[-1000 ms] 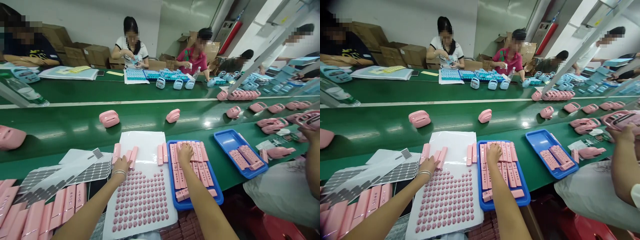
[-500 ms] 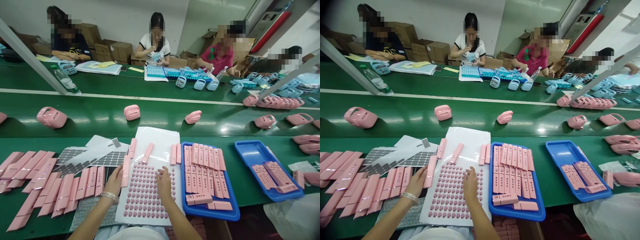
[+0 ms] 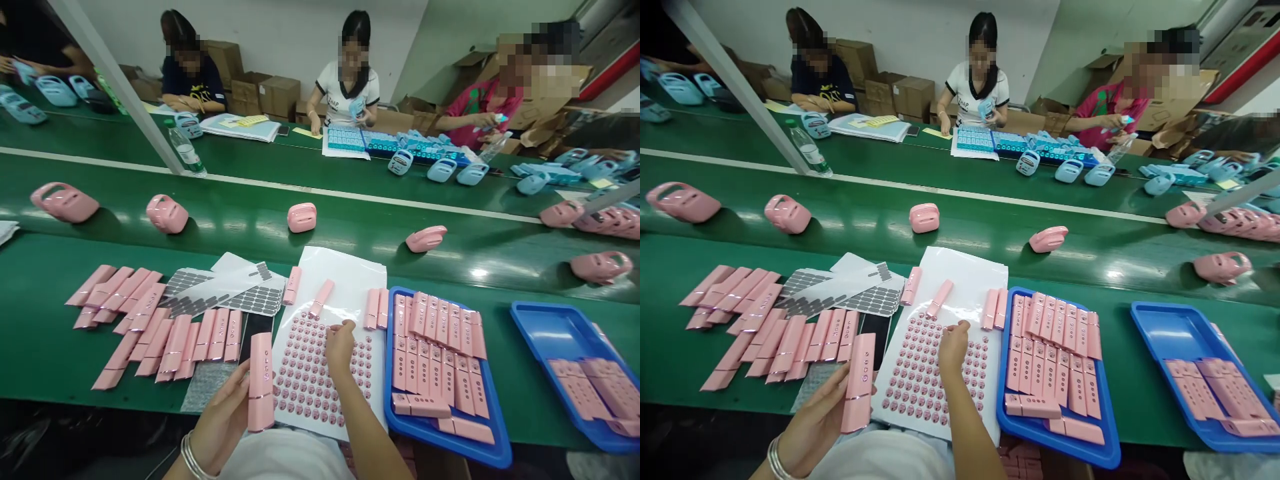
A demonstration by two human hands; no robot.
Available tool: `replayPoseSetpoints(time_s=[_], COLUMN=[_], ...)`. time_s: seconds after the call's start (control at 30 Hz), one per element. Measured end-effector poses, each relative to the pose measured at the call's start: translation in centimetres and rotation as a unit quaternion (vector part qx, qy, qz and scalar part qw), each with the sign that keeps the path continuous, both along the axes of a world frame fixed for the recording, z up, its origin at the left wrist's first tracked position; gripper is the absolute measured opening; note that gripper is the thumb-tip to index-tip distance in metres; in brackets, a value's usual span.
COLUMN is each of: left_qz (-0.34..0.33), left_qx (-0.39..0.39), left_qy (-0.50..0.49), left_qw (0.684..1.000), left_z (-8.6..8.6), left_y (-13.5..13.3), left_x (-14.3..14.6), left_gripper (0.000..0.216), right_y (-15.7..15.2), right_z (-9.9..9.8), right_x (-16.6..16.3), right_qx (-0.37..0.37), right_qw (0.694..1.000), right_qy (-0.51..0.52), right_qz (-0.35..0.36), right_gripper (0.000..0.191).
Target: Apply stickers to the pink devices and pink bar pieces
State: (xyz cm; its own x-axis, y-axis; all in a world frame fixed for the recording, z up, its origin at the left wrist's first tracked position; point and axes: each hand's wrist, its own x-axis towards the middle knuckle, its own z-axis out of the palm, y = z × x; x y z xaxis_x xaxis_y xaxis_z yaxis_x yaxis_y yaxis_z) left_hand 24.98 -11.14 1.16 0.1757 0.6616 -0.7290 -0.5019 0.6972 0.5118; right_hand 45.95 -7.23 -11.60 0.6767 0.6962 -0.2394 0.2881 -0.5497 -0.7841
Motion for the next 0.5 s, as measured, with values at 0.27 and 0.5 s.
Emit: replayPoseSetpoints(time_s=[0.27,0.5], left_qz=[-0.072,-0.097], left_qx=[0.088,0.159], left_qy=[-0.128,0.054], left_qw=[0.985,0.981], left_z=[1.6,2.6], left_y=[1.3,2.4], left_x=[-0.4,0.6], left_gripper=[0.032,0.035], right_y=[0.6,-1.0], right_z=[1.1,5.3], right_x=[1.4,1.6], right_qx=[-0.007,0.085], right_qw=[0.989,0.935], right_qy=[0.143,0.324], right_qz=[-0.043,-0.116], right_gripper=[0.021,0.054])
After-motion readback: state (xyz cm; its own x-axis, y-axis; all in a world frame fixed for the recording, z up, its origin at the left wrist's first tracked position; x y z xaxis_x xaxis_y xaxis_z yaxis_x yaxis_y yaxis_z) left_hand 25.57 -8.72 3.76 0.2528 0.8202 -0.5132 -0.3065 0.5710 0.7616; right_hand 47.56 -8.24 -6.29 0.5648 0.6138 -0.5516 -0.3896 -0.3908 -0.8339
